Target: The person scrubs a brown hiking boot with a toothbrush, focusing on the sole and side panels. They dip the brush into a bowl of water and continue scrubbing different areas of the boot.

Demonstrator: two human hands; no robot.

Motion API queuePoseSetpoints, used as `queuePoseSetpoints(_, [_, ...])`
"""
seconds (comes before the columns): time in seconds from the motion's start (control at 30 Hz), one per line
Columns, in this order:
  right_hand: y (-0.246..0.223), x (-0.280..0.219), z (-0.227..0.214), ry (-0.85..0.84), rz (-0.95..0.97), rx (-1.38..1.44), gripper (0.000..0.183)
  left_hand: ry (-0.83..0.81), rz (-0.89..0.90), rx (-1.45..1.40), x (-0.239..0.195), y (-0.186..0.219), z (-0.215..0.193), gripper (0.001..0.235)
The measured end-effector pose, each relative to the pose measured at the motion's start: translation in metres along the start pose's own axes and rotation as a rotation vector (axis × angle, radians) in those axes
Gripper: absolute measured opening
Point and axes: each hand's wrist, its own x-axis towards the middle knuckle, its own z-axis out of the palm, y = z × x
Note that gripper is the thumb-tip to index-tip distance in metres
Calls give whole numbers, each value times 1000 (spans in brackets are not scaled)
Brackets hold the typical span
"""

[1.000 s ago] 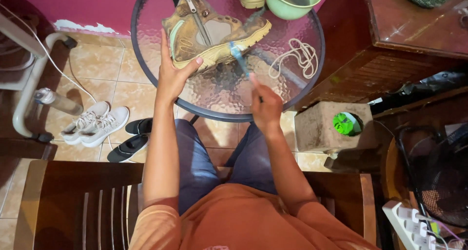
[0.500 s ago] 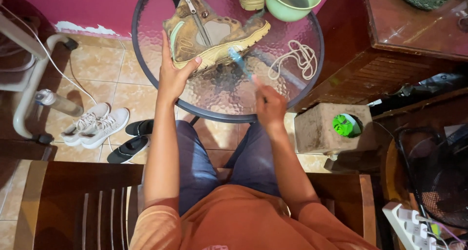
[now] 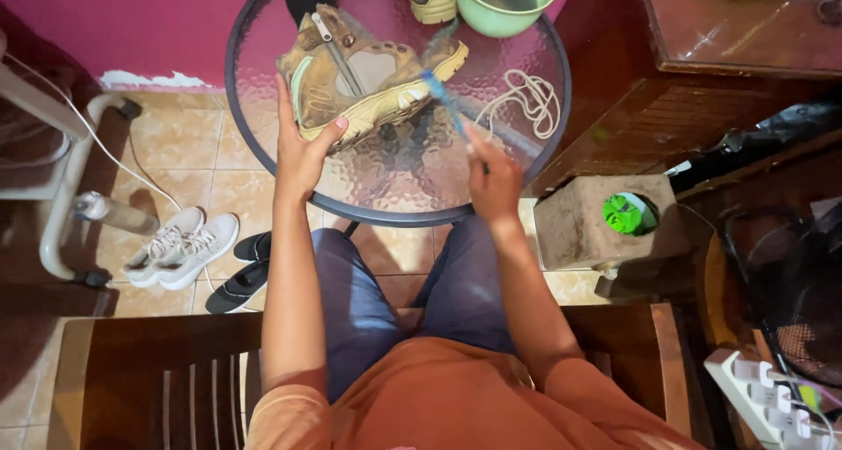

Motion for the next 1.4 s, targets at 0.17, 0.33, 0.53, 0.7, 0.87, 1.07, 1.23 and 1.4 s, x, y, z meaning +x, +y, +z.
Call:
queuePoseSetpoints(0.17, [-15, 10, -10, 43, 89, -13, 29, -55, 49, -85, 3, -15, -2, 111])
queuePoseSetpoints(0.33, [-3, 18, -14, 24, 17, -9, 27, -78, 60, -82, 4, -19, -3, 111])
queuePoseSetpoints(0.53, [-5, 23, -14, -60, 16, -40, 36, -110, 71, -160, 11, -28, -9, 109])
queuePoseSetpoints(0.7, [20, 13, -10, 70, -16, -114, 33, -136, 98, -204, 6, -28, -11, 116])
queuePoseSetpoints(0.87, [23, 20, -16, 51, 27, -85, 33, -129, 127, -208, 12, -39, -12, 115])
queuePoseSetpoints(1.07, [18, 28, -21, 69, -26, -124, 30, -137, 146, -207, 12, -38, -11, 117])
queuePoseSetpoints(1.23, [23, 20, -24, 48, -13, -136, 32, -124, 175, -199, 9, -35, -11, 122])
queuePoseSetpoints(1.4, [15, 28, -37, 19, 39, -101, 28, -73, 217, -149, -1, -21, -1, 126])
